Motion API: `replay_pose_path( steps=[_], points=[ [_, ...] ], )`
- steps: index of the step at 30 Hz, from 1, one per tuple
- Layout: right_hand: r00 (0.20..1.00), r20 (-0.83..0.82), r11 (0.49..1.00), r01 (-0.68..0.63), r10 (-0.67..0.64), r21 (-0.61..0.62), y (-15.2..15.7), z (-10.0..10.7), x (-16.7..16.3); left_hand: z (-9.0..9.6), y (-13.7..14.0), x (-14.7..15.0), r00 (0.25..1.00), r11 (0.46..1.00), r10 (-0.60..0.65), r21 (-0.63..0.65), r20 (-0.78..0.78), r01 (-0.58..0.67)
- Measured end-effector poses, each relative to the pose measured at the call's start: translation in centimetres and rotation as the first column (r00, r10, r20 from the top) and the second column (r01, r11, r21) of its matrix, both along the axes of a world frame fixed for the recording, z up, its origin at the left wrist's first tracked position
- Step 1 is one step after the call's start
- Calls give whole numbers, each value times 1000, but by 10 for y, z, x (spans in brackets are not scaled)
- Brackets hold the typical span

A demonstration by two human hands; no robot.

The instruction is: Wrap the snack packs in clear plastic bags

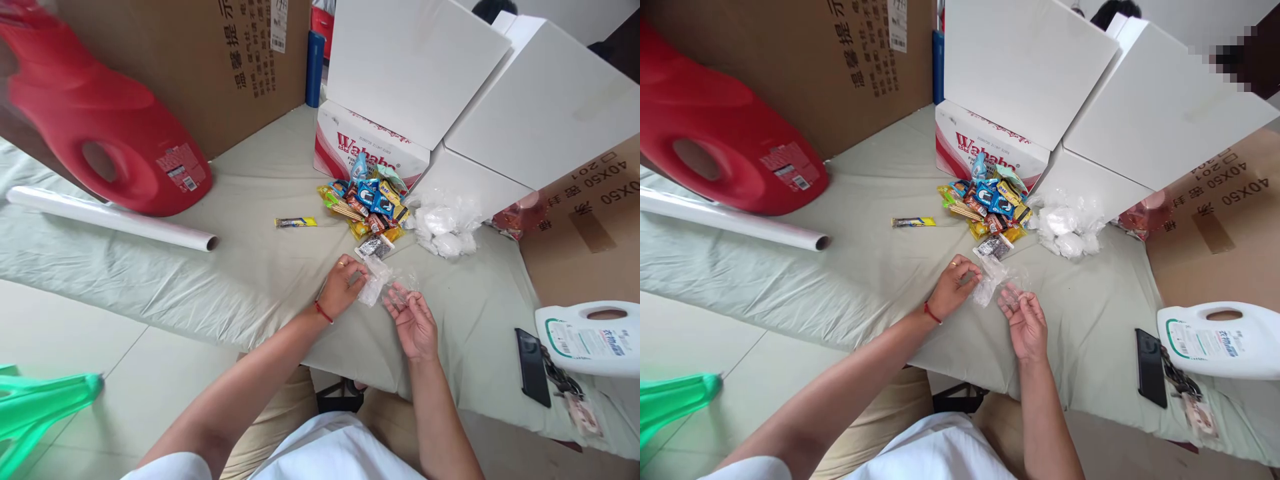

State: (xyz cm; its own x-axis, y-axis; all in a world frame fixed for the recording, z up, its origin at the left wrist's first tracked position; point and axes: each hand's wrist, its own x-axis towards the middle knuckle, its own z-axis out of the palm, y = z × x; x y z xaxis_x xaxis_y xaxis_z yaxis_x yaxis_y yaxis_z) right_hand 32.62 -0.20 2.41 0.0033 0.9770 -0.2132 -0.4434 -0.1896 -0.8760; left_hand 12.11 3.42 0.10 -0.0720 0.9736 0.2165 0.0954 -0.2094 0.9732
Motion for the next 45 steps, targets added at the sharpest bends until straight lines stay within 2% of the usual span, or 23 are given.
replay_pose_path(
  steps=[3,5,9,12,14,16,18,22,24,26,27,28,29,30,31,32,34,36,39,45],
  points=[
    [1000,6,999,-27,27,17,3,1,-3,1,-5,2,994,995,-100,17,34,100],
    [999,11,999,-33,33,8,4,1,-4,1,-7,6,995,996,-93,10,35,93],
    [993,97,998,67,-67,2,7,3,-1,4,-8,8,998,998,54,-20,12,-54],
    [968,203,989,145,-149,36,10,12,10,14,-9,1,984,986,159,-65,82,-154],
    [958,248,989,145,-147,29,11,22,20,24,-12,-4,973,978,201,-82,116,-192],
    [952,284,993,122,-114,-11,11,36,32,34,-16,-8,963,973,232,-57,137,-226],
    [950,310,996,55,-29,-76,11,50,44,43,-21,-11,961,977,214,-46,172,-209],
    [912,336,962,-172,237,-211,22,66,70,54,-27,-22,966,983,85,-176,244,-42],
    [865,421,957,-197,272,-212,35,64,81,55,-27,-30,983,970,6,-241,184,40],
    [775,615,989,-94,145,-115,47,58,87,51,-26,-36,992,949,-62,-301,111,93],
    [690,724,1000,-15,16,-8,51,55,88,49,-25,-38,992,937,-72,-333,99,101],
    [578,804,990,51,-138,133,51,53,86,45,-25,-38,993,924,-61,-369,106,96],
    [469,836,956,77,-284,282,49,51,82,42,-25,-37,992,910,-32,-407,124,80],
    [397,832,915,48,-387,402,44,50,76,39,-25,-34,989,894,1,-443,148,66],
    [377,825,883,-34,-421,467,37,49,69,36,-25,-32,984,880,26,-471,177,61],
    [394,834,867,-155,-386,474,29,48,59,35,-26,-29,978,868,46,-492,204,62],
    [423,885,827,-417,-191,378,15,44,40,32,-26,-25,965,856,69,-511,255,74],
    [401,915,788,-548,-47,281,9,37,25,32,-25,-24,951,853,80,-514,297,88],
    [419,907,813,-509,-54,283,12,28,24,30,-19,-35,939,859,96,-505,329,88],
    [523,851,844,-439,-38,308,19,22,73,22,-2,-71,944,842,112,-533,311,76]
  ],
)
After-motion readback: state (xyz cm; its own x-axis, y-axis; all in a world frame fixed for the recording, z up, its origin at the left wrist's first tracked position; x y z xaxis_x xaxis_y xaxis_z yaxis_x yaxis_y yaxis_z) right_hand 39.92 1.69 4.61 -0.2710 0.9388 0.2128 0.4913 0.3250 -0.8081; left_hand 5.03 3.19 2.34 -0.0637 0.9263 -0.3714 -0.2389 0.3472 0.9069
